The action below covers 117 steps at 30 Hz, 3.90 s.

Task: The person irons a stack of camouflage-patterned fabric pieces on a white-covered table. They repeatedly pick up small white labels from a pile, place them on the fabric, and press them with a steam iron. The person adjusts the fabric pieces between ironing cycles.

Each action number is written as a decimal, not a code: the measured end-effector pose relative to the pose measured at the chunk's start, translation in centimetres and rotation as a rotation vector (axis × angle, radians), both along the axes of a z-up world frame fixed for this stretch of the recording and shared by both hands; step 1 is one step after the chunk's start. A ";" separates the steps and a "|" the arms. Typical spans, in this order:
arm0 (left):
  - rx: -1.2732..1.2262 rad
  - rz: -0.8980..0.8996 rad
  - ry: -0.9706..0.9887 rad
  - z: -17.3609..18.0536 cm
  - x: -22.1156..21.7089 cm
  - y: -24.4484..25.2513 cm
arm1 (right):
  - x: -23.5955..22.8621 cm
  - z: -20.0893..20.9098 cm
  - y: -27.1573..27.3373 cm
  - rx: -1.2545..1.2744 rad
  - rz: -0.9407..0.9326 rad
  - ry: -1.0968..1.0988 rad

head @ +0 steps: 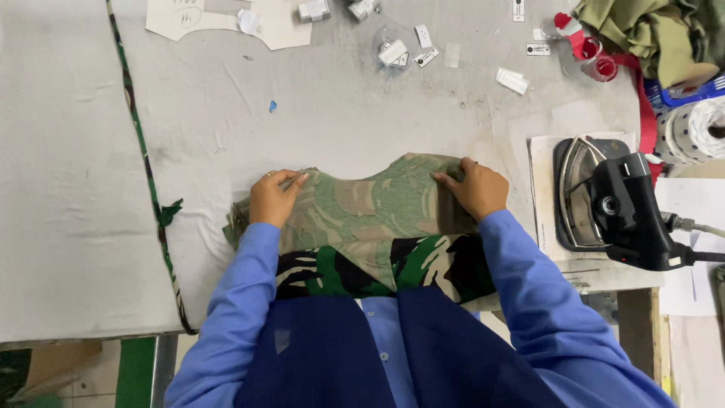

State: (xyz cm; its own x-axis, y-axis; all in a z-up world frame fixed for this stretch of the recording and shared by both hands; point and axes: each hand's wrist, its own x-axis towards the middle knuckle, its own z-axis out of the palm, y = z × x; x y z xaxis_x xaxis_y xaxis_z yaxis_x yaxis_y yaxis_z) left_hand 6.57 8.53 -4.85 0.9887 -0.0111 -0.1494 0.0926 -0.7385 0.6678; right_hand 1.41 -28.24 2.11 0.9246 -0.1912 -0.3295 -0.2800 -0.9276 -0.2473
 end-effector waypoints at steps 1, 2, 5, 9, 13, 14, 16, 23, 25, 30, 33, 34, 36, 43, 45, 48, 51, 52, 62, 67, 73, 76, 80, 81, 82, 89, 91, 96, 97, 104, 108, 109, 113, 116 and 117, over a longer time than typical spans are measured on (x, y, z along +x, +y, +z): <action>-0.001 0.006 0.020 0.3 0.0 0.0 | 0.0 1.1 0.2 -0.057 0.025 0.090; 0.000 0.005 0.026 0.6 -0.1 0.2 | 0.2 -0.3 -0.2 -0.056 0.024 0.096; 0.072 -0.031 0.006 1.8 -0.3 0.2 | 0.5 -4.4 -1.5 0.011 0.089 -0.049; 0.095 -0.038 -0.005 2.0 -0.2 0.3 | 0.6 -7.2 -1.4 0.275 0.039 -0.242; 0.193 -0.127 -0.450 1.8 -0.8 0.5 | -0.6 -8.7 -2.5 0.063 0.119 -0.778; 0.193 -0.125 -0.457 1.4 -0.6 0.8 | -0.2 -8.9 -2.9 0.061 0.121 -0.786; 0.331 -0.171 -0.669 0.3 -0.7 1.4 | -0.3 -9.3 -3.8 -0.104 0.229 -0.793; 0.650 -0.099 -0.527 -1.8 1.0 0.7 | 1.0 -7.1 -3.0 -0.192 0.051 -0.436; 0.617 -0.074 -0.751 0.7 0.7 -0.9 | 0.7 -4.7 -1.6 -0.068 0.075 -0.604; 0.411 -0.635 -0.324 1.7 -5.5 -4.5 | -2.2 -5.1 1.0 0.037 0.599 -0.315; 0.487 -0.431 -0.161 1.1 -4.4 -3.4 | 3.5 -6.1 -0.5 -0.123 0.536 -0.326; 0.538 -0.268 -0.168 0.7 -3.7 -2.9 | 6.1 -6.1 -0.9 -0.130 0.411 -0.369; 0.555 -0.216 -0.205 0.4 -3.8 -3.2 | 11.3 -5.6 -0.6 -0.146 0.406 -0.541; 0.660 -0.154 -0.259 0.1 -3.5 -3.2 | 29.3 -8.0 1.1 -0.390 0.741 -0.378; 0.640 -0.147 -0.257 -0.1 -3.4 -3.2 | 31.0 -9.6 0.8 -0.435 0.754 -0.347; 0.627 -0.146 -0.255 -0.1 -3.5 -3.2 | 31.1 -10.1 0.3 -0.392 0.708 -0.307; 0.632 -0.154 -0.227 0.1 -3.5 -3.2 | 29.4 -8.6 0.1 -0.246 0.625 -0.365; 0.630 -0.160 -0.196 0.2 -3.5 -3.2 | 28.9 -7.8 0.1 -0.184 0.601 -0.425; 0.600 -0.147 -0.228 0.0 -3.6 -3.2 | 27.2 -6.8 -0.7 -0.170 0.591 -0.580; 0.648 -0.148 -0.241 0.0 -3.5 -3.2 | 29.1 -8.5 0.0 -0.377 0.741 -0.409; 0.600 -0.154 -0.197 -0.1 -3.5 -3.1 | 28.9 -9.6 -0.9 -0.344 0.702 -0.359; 0.605 -0.163 -0.200 0.0 -3.4 -3.1 | 28.2 -9.1 -1.2 -0.342 0.703 -0.422; 0.628 -0.153 -0.223 -0.1 -3.5 -3.2 | 27.5 -8.0 -1.2 -0.190 0.657 -0.420; 0.625 -0.157 -0.213 -0.1 -3.5 -3.2 | 27.4 -8.0 -1.2 -0.085 0.622 -0.394; 0.621 -0.160 -0.204 -0.1 -3.5 -3.2 | 27.4 -8.0 -1.2 0.019 0.588 -0.368; 0.589 -0.146 -0.233 -0.3 -3.6 -3.2 | 27.2 -8.3 -1.0 -0.093 0.447 -0.528; 0.613 -0.146 -0.241 -0.3 -3.6 -3.2 | 27.8 -8.5 -0.2 -0.146 0.346 -0.335; 0.521 -0.146 -0.152 0.3 -3.5 -3.2 | 28.4 -9.4 2.0 -0.289 0.346 -0.278; 0.477 -0.147 -0.096 0.4 -3.5 -3.3 | 28.5 -9.5 2.3 -0.339 0.349 -0.272; 0.483 -0.147 -0.109 0.2 -3.4 -3.3 | 28.1 -10.4 1.3 -0.296 0.402 -0.308; 0.486 -0.150 -0.122 0.0 -3.4 -3.2 | 23.6 -5.9 1.7 -0.112 0.343 -0.579; 0.496 -0.150 -0.128 -0.1 -3.5 -3.1 | 21.8 -4.1 2.0 0.000 0.305 -0.636; 0.493 -0.149 -0.145 -0.3 -3.5 -3.1 | 9.1 -1.4 5.8 0.073 0.472 -0.553; 0.524 -0.142 -0.181 -1.0 -3.8 -3.5 | 0.4 -2.3 7.7 0.069 0.684 -0.346; 0.576 -0.099 -0.197 -1.2 -4.0 -3.8 | -1.4 -3.4 7.7 0.102 0.620 -0.345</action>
State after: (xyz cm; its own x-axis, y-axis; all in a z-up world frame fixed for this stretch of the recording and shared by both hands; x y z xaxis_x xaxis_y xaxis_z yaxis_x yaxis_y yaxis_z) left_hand 2.52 4.75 -6.04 0.9967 -0.0765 0.0267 -0.0798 -0.9844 0.1569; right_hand -0.01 -20.57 -1.32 0.9077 0.4195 0.0132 0.4013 -0.8581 -0.3202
